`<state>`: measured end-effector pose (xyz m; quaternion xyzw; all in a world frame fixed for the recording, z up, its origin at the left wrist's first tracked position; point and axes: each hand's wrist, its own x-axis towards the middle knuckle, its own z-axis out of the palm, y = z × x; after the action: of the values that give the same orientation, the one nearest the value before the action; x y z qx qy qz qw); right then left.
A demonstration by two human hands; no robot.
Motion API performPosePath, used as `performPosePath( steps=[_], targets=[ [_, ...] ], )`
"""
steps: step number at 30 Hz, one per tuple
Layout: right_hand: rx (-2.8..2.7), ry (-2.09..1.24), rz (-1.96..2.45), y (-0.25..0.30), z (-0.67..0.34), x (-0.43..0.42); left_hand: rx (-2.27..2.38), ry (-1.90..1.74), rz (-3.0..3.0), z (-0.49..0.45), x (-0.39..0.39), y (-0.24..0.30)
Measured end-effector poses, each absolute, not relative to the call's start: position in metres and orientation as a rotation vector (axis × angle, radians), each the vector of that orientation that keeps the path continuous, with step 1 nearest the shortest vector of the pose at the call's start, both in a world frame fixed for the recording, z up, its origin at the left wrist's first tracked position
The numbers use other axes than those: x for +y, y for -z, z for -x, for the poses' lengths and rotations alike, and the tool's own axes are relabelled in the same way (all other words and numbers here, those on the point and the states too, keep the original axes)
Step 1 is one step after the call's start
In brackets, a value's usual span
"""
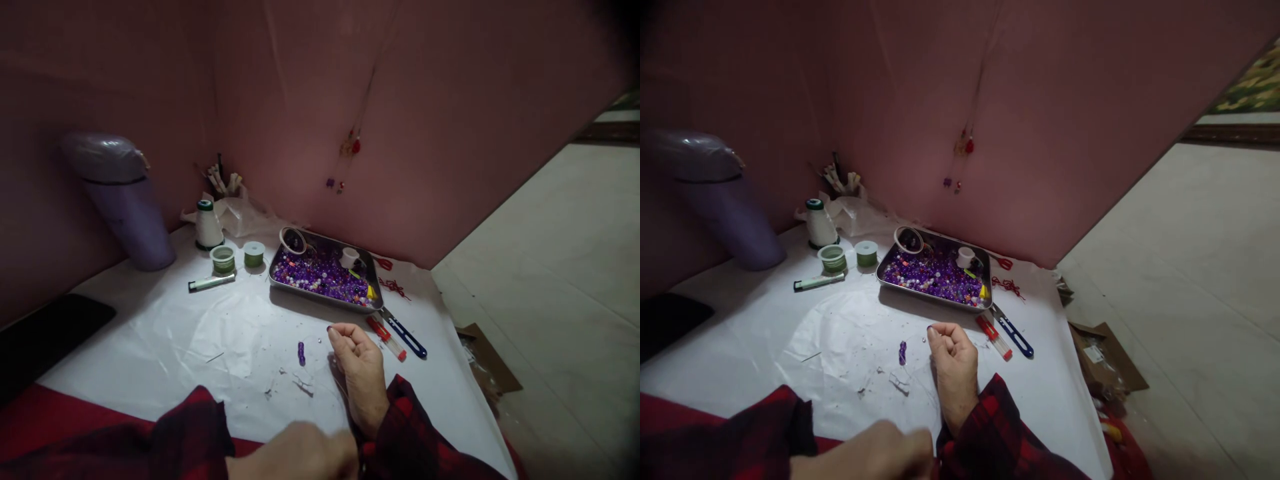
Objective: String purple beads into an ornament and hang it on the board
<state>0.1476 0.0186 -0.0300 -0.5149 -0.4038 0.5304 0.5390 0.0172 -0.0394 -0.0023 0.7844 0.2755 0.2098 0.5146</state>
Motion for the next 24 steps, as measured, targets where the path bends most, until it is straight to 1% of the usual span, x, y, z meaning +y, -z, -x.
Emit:
performPosePath(
  steps=[1, 4, 8, 10, 16, 24],
  targets=[
    [-0.955, -1.266, 1.214, 0.031, -0.148, 0.019, 0.692, -0.505, -1.802, -0.014, -0.033, -0.008],
    [-0.916, -1.276, 1.167, 0.034, -0.149, 0.020, 0.848, -0.580, -0.952, 0.000, -0.007, -0.037],
    [-0.872, -1.250, 1.150, 0.034, -0.150, 0.021, 0.784, -0.886, -0.556, 0.031, 0.025, -0.062],
    [-0.864, -1.229, 1.150, 0.032, -0.150, 0.021, 0.728, -0.930, -0.416, 0.045, 0.036, -0.066],
    [-0.825, -1.198, 1.135, 0.021, -0.147, 0.020, 0.590, -1.020, -0.304, 0.068, 0.052, -0.055],
    [-0.911, -1.224, 1.166, 0.026, -0.148, 0.019, 0.798, -1.069, -0.414, 0.066, 0.060, -0.036]
  ],
)
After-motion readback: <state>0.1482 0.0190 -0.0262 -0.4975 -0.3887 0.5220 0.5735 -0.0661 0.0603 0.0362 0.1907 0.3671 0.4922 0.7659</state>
